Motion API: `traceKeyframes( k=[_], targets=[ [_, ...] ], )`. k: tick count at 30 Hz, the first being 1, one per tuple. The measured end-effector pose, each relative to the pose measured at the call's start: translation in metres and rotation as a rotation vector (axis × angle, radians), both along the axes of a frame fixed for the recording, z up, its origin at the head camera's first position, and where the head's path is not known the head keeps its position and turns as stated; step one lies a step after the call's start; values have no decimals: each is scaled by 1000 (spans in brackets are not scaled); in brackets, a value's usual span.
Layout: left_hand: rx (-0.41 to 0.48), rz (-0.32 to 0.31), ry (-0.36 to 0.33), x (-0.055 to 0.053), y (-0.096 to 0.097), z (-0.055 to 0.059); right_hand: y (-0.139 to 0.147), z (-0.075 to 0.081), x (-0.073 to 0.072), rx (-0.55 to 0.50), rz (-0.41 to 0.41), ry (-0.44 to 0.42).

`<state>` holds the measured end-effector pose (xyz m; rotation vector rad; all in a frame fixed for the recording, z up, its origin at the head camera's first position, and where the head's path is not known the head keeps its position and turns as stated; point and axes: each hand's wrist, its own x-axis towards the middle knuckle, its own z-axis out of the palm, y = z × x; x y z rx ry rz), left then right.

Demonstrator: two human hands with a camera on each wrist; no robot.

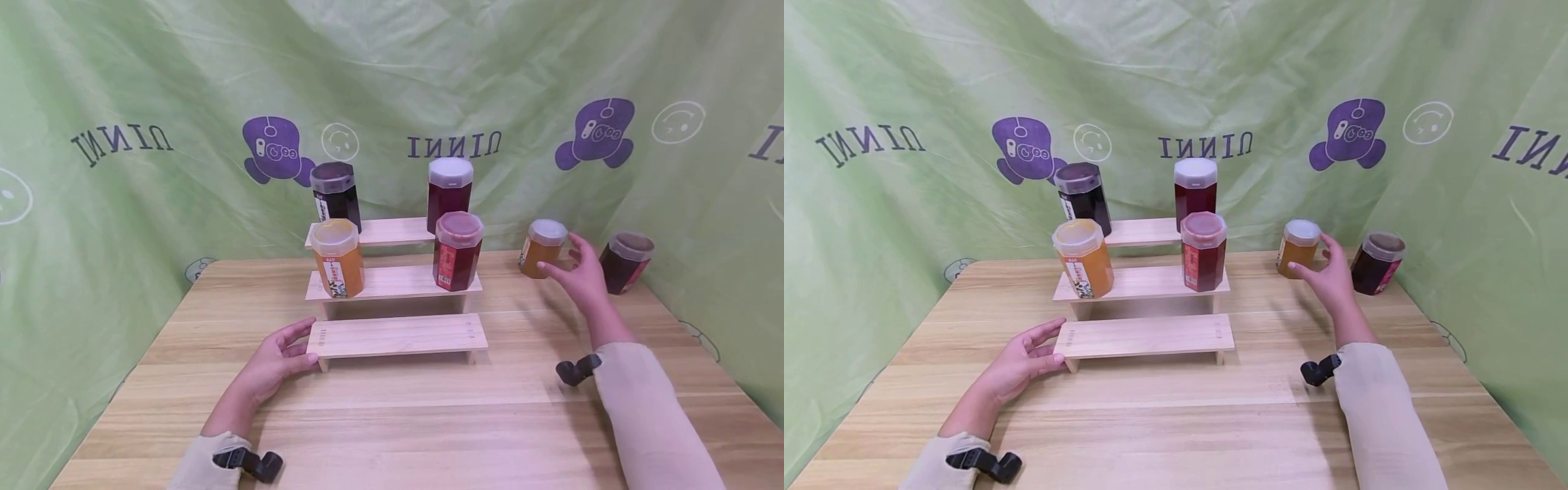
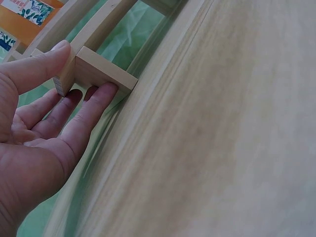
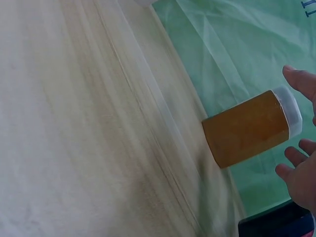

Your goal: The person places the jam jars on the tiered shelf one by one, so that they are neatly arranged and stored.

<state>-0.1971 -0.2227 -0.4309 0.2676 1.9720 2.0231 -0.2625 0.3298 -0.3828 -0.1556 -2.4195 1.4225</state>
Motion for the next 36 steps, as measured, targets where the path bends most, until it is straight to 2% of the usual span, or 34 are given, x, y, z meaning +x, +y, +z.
traceKeyframes(
  k=[7,15,29,36],
  targets=[
    [-20,7,8,0,0,0,4,4,-9,69,-4,-10],
    [-13,3,13,-1,0,0,6,11,-25,92,15,-47],
    [15,-5,10,-2,0,-3,9,11,-42,41,33,-101],
    [17,-2,5,-2,0,-2,7,8,-52,9,3,-97]
  ],
)
